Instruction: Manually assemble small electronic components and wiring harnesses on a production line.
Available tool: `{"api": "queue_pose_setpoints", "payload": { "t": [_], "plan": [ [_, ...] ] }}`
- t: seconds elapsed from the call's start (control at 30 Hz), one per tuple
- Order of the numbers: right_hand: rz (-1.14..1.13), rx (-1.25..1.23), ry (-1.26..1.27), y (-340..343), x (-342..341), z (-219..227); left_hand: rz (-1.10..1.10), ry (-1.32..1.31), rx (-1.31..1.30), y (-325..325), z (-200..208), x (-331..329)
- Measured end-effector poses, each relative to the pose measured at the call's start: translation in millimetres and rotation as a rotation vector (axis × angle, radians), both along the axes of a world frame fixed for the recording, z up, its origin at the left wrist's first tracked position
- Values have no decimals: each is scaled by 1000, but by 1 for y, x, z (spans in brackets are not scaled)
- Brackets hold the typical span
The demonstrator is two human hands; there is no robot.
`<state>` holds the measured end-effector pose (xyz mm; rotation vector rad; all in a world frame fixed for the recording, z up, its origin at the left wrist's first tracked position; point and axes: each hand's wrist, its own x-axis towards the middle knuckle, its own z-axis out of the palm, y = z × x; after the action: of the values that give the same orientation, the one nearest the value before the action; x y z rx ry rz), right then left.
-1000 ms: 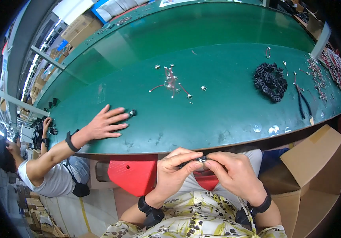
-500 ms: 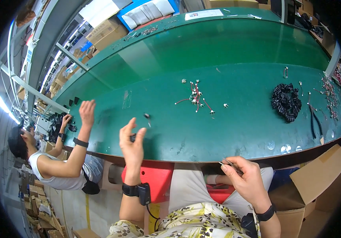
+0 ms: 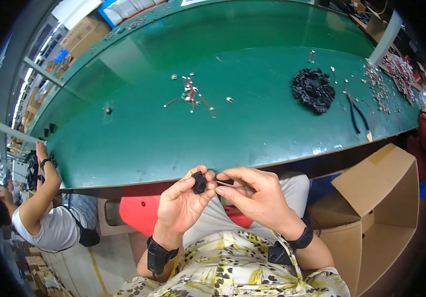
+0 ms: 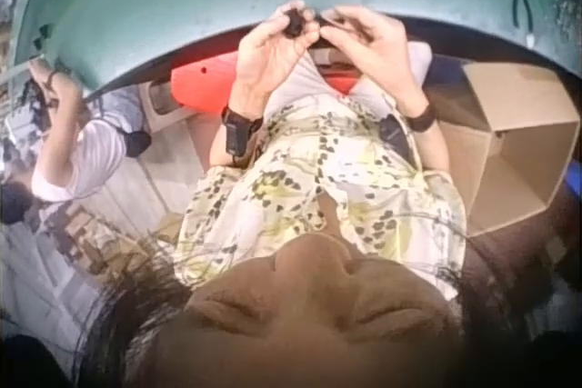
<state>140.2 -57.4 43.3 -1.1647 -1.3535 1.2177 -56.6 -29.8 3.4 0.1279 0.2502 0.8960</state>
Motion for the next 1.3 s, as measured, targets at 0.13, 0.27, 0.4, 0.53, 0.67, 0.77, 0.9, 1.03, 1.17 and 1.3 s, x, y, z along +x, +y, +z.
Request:
{"api": "queue_pose_setpoints", "payload": {
  "t": [0.13,0.27,0.4,0.53,0.67,0.77,0.9,1.03,1.17,1.3],
  "plan": [
    [-21,67,-46,-2,11,-10,-3,57,7,-5,-7,13],
    [25,53,-49,2,19,-3,-108,128,69,-10,-5,22],
    [147,119,-182,2,24,7,-158,182,164,-17,-6,22],
    [206,232,-343,3,33,-4,-188,164,110,-19,-24,21],
    [313,189,-355,14,30,10,-210,145,139,-17,-27,15],
    [373,108,-387,44,35,26,-198,172,143,-10,-19,13],
    [-2,223,-583,120,28,12,-128,147,160,-3,-17,15],
    [-62,97,-830,174,6,8,-118,193,196,0,-23,10],
    [23,128,-1058,192,-11,8,-91,236,160,2,-28,7],
    [82,107,-1123,194,-6,10,-164,191,163,1,-33,11]
  ]
}}
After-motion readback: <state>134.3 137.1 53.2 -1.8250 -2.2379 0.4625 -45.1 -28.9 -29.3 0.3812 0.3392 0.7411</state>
